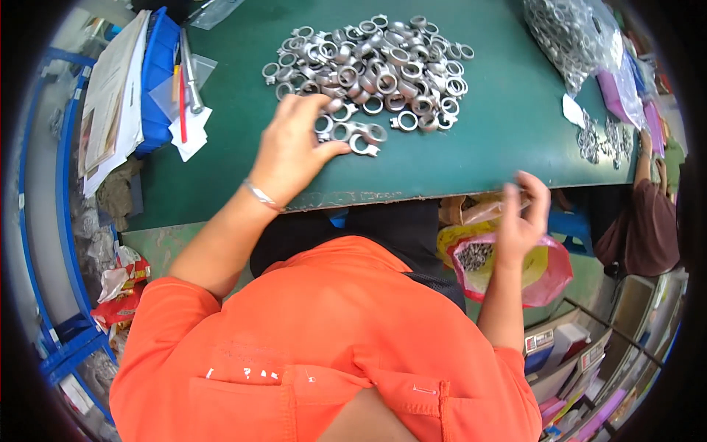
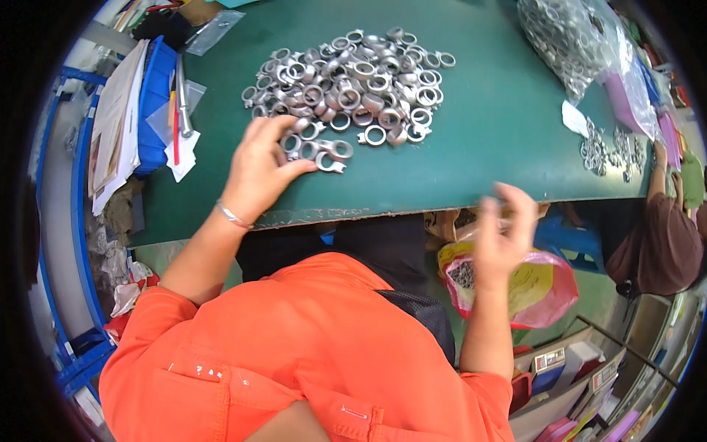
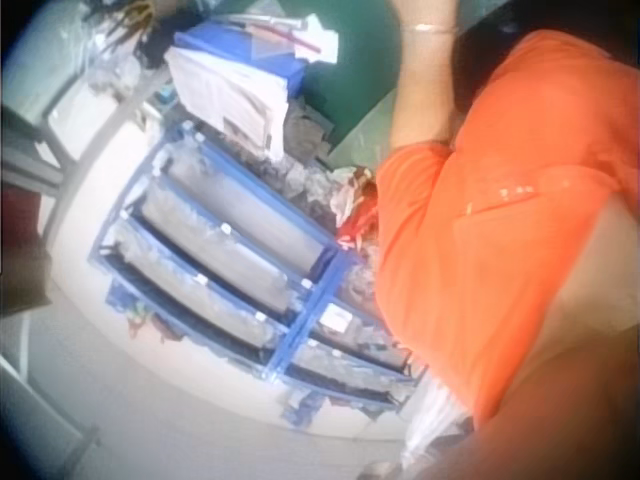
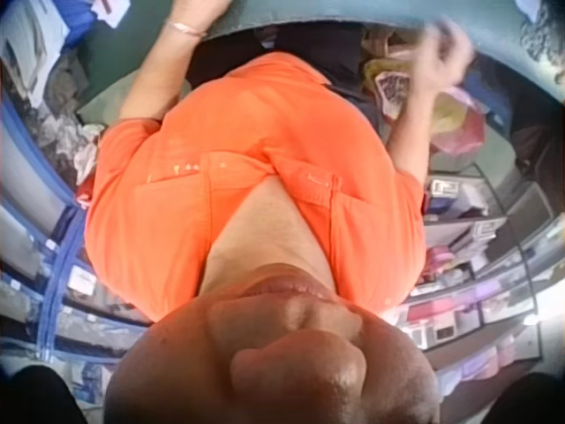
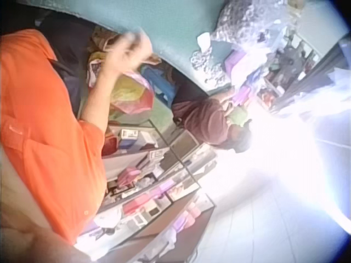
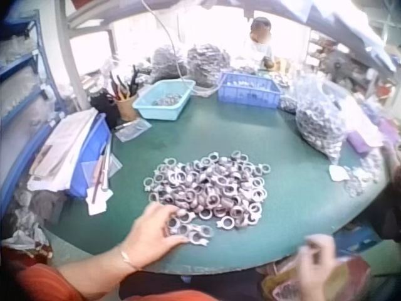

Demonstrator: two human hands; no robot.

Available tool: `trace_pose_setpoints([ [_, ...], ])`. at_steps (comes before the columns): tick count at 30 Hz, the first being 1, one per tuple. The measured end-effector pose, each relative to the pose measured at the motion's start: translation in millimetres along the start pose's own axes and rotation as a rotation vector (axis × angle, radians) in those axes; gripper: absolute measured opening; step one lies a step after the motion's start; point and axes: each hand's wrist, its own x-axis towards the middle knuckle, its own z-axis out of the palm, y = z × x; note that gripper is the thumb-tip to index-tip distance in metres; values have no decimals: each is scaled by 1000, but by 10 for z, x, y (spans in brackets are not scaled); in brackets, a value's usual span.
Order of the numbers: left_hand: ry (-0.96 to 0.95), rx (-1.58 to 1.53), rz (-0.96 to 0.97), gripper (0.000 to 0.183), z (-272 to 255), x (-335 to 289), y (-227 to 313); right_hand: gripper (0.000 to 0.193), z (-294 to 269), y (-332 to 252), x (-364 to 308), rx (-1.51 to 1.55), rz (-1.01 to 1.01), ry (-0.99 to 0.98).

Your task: The person picks up metal rings from a pile on the table, examines them, and places some into a yellow bag while leaving others in the pile.

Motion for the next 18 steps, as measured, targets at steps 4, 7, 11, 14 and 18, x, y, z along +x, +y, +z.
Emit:
trace_pose_setpoints([
  [4, 30, -82, -52, 48, 162, 75, 97, 21, 686, -512, 321, -186, -376, -292],
  [7, 3, -253, -139, 48, 67, 50, 126, 13, 917, -555, 381, -272, -339, -306],
  [11, -20, -358, -138, 38, -84, -130, 162, 8, 909, -580, 385, -229, -347, -288],
  [14, -97, -463, -118, 21, -116, -209, 196, 10, 856, -657, 355, -147, -262, -333],
  [18, -179, -670, -145, 9, -103, -214, 280, 4, 794, -866, 303, 369, 132, -405],
])
